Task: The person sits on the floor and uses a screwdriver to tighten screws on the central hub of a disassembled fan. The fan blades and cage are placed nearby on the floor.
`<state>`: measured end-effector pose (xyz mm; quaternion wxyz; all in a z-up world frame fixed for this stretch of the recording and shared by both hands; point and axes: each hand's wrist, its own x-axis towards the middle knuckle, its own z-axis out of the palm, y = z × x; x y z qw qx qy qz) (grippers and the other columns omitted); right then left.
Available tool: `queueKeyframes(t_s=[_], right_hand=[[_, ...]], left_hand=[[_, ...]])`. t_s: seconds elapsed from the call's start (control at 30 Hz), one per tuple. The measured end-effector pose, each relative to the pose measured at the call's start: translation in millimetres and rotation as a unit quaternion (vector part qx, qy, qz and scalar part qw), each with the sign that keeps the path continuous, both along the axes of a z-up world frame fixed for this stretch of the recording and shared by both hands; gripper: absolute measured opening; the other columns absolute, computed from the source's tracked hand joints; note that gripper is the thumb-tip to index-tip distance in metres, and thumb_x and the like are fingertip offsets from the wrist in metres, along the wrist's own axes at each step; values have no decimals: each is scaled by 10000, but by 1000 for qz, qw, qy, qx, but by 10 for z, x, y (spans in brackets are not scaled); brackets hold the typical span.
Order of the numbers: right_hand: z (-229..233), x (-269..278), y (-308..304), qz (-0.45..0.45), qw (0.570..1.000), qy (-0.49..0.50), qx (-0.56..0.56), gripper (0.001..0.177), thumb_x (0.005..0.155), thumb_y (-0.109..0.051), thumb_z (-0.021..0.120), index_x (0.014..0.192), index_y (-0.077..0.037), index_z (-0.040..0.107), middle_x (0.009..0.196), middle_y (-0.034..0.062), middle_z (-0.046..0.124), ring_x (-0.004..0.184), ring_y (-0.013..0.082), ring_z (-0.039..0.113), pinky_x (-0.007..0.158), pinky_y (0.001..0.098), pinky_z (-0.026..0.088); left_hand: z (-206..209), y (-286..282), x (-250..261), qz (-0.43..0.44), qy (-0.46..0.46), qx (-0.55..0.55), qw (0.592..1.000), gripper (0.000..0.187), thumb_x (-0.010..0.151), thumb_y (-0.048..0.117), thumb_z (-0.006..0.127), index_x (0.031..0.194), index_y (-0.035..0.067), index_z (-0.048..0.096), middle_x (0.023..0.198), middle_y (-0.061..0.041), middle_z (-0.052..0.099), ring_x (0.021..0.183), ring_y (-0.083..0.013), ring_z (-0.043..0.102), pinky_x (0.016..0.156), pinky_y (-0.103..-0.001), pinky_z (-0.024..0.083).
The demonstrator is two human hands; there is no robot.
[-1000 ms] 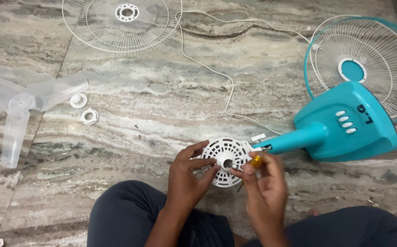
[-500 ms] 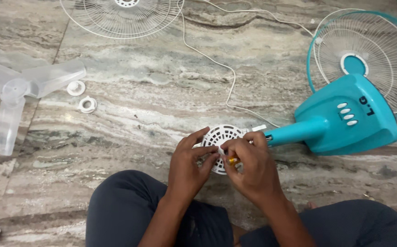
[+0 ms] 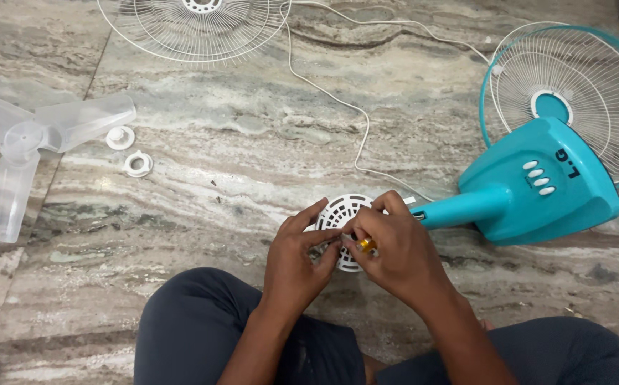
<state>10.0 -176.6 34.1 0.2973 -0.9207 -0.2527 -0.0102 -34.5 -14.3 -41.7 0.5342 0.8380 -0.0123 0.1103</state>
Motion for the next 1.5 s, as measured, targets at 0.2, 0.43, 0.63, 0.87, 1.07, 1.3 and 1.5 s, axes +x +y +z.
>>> queueKeyframes(t_s=[0.2, 0.43, 0.63, 0.87, 1.07, 1.3, 1.5], right_hand=[[182, -81, 65, -100, 995, 15, 25, 226, 812, -157, 792, 862, -72, 588, 807, 99, 730, 696, 276, 705, 592, 402, 515], [60, -366, 304, -168, 982, -27, -82, 147, 785, -116, 767, 885, -99, 661, 695, 157, 700, 643, 387, 693, 546, 507, 509], [-24, -355, 321, -162, 980, -27, -113, 137, 786, -109, 773, 845, -104, 649, 659, 164, 682, 624, 389, 688, 550, 510, 513], [-174, -422, 350, -167, 979, -44, -107, 186, 778, -90, 776, 830, -76, 598, 670, 160, 684, 628, 379, 690, 539, 502, 513], [-203, -375, 269, -104, 989, -59, -88, 178, 805, -57, 740, 869, -81, 576, 678, 142, 682, 646, 356, 702, 553, 486, 521], [-220, -423, 319, -122, 990, -43, -60, 228, 805, -69, 755, 910, -76, 553, 722, 128, 698, 644, 357, 700, 536, 477, 521], [-219, -471, 346, -126, 989, -45, -65, 232, 777, -31, 738, 909, -76, 552, 753, 129, 703, 663, 366, 696, 541, 489, 514]], left_hand=[[42, -5, -20, 4, 27, -20, 999, 238, 752, 79, 811, 990, 88, 831, 1391, -104, 664, 1219, -304, 639, 981, -384, 545], [86, 3, -16, 1, 33, -20, 999, 255, 728, 69, 823, 982, 82, 831, 1371, -82, 679, 1188, -286, 657, 967, -367, 553], [91, 6, -25, 0, 32, -13, 999, 250, 728, 56, 820, 976, 87, 831, 1366, -80, 680, 1181, -289, 652, 981, -378, 535], [80, 9, -39, -2, 27, -14, 1000, 262, 712, 27, 805, 964, 91, 834, 1363, -82, 687, 1176, -294, 660, 977, -377, 538], [87, 21, -23, 1, 30, -23, 999, 244, 706, 30, 812, 944, 83, 831, 1365, -93, 685, 1103, -303, 685, 951, -377, 551], [108, 15, -25, -3, 49, -30, 998, 242, 720, 13, 798, 953, 77, 824, 1378, -88, 677, 1158, -291, 670, 946, -366, 558], [123, 24, -43, -3, 29, -4, 1000, 256, 701, 0, 794, 948, 59, 826, 1369, -83, 685, 1158, -302, 659, 957, -374, 545]])
